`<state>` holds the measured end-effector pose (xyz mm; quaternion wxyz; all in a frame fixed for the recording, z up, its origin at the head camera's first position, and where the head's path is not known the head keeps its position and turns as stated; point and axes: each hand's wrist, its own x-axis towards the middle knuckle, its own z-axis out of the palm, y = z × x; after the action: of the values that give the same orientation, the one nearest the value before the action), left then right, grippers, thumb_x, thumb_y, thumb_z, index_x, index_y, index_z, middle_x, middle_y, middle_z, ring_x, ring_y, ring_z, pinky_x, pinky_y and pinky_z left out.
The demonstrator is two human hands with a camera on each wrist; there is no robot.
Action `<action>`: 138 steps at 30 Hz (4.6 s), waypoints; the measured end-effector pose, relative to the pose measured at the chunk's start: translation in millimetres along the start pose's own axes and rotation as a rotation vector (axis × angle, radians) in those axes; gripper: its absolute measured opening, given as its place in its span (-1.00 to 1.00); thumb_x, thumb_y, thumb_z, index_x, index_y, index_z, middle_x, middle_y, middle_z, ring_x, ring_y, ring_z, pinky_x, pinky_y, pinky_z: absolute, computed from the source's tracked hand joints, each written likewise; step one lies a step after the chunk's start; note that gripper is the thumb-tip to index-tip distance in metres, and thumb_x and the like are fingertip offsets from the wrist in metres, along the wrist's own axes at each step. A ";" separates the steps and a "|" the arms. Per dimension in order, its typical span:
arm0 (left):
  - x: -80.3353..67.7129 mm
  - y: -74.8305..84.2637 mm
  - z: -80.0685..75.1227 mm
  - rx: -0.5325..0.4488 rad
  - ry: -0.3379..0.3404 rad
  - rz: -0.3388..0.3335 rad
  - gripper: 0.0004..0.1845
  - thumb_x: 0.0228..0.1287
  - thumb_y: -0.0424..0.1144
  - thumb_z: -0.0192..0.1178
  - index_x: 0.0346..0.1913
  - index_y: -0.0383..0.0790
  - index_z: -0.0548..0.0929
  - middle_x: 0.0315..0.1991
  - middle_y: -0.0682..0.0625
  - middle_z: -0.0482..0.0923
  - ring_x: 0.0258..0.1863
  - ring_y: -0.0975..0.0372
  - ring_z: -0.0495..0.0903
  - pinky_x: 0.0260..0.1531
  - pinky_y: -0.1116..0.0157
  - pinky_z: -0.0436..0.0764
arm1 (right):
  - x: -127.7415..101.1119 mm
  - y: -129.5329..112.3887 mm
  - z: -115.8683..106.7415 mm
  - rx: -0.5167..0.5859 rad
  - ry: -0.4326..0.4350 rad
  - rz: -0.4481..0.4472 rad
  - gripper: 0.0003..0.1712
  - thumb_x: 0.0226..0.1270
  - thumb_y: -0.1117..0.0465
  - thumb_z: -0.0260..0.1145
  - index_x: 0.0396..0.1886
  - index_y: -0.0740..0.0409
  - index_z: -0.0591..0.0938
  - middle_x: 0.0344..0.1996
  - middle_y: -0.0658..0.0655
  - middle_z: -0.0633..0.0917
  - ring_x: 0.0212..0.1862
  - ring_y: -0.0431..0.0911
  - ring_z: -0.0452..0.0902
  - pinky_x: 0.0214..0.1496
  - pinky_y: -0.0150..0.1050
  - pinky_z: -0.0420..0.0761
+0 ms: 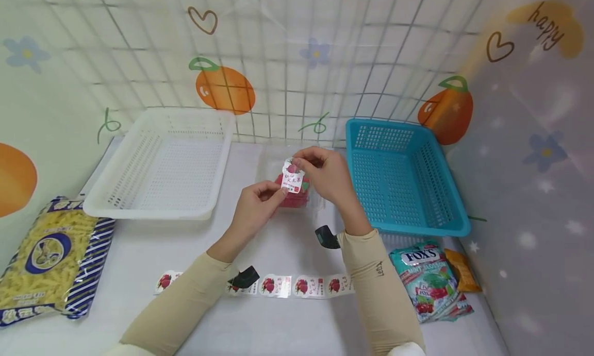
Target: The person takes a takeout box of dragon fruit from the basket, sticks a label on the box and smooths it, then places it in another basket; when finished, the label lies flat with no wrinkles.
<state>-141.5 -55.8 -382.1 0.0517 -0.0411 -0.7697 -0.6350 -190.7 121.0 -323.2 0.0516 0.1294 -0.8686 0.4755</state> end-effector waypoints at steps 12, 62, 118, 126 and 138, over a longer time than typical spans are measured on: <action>33.6 -7.0 3.4 0.236 0.030 0.048 -0.81 0.34 -0.23 0.27 -0.23 -0.26 0.81 -0.46 -0.05 0.69 -0.46 0.26 0.51 -0.42 0.39 0.46 | 46.0 15.9 8.4 -0.102 -0.109 0.170 -0.72 0.48 -0.03 0.32 -0.03 0.01 0.77 -0.08 0.09 0.78 0.05 -0.01 0.58 -0.01 -0.09 0.56; 85.0 -17.0 11.6 0.875 -0.138 -0.085 -0.56 0.38 -0.12 0.04 -0.73 -0.05 0.47 -0.54 0.00 0.51 -0.16 0.00 0.44 -0.15 0.03 0.42 | 89.4 67.8 47.1 -0.219 -0.158 0.222 -0.72 0.47 -0.03 0.33 -0.10 0.03 0.82 -0.12 0.09 0.81 -0.06 -0.02 0.61 -0.23 -0.27 0.50; 89.9 -26.3 9.2 0.861 -0.124 -0.068 -0.44 0.45 -0.05 0.10 -0.80 -0.06 0.37 -0.59 -0.06 0.59 -0.08 -0.09 0.54 0.04 -0.02 0.54 | 69.3 71.4 42.0 -0.228 -0.228 0.196 -0.53 0.34 0.05 0.45 0.19 0.10 0.67 0.18 0.20 0.65 0.24 0.12 0.49 0.27 0.04 0.56; 90.0 -27.0 9.1 0.835 -0.127 -0.088 -0.47 0.45 -0.04 0.11 -0.75 -0.10 0.52 -0.56 -0.07 0.63 -0.03 -0.09 0.54 0.06 -0.03 0.53 | 56.1 69.9 35.4 -0.211 -0.246 0.168 -0.39 0.27 0.02 0.51 0.29 0.05 0.61 0.30 0.18 0.57 0.39 0.19 0.40 0.36 0.13 0.52; 75.4 -42.9 -8.9 0.541 0.027 0.050 -0.68 0.42 0.01 0.21 -0.05 -0.19 0.66 0.01 -0.21 0.50 0.07 -0.02 0.38 0.01 0.01 0.46 | 17.0 79.8 41.0 -0.099 -0.014 0.122 0.01 0.36 -0.18 0.34 0.64 0.09 0.13 0.64 0.22 0.04 0.63 0.22 -0.04 0.51 0.40 0.18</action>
<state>-221.5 -72.9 -412.3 0.0867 -0.0364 -0.9094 -0.4052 -227.5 124.6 -406.7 0.0226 0.0770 -0.8976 0.4334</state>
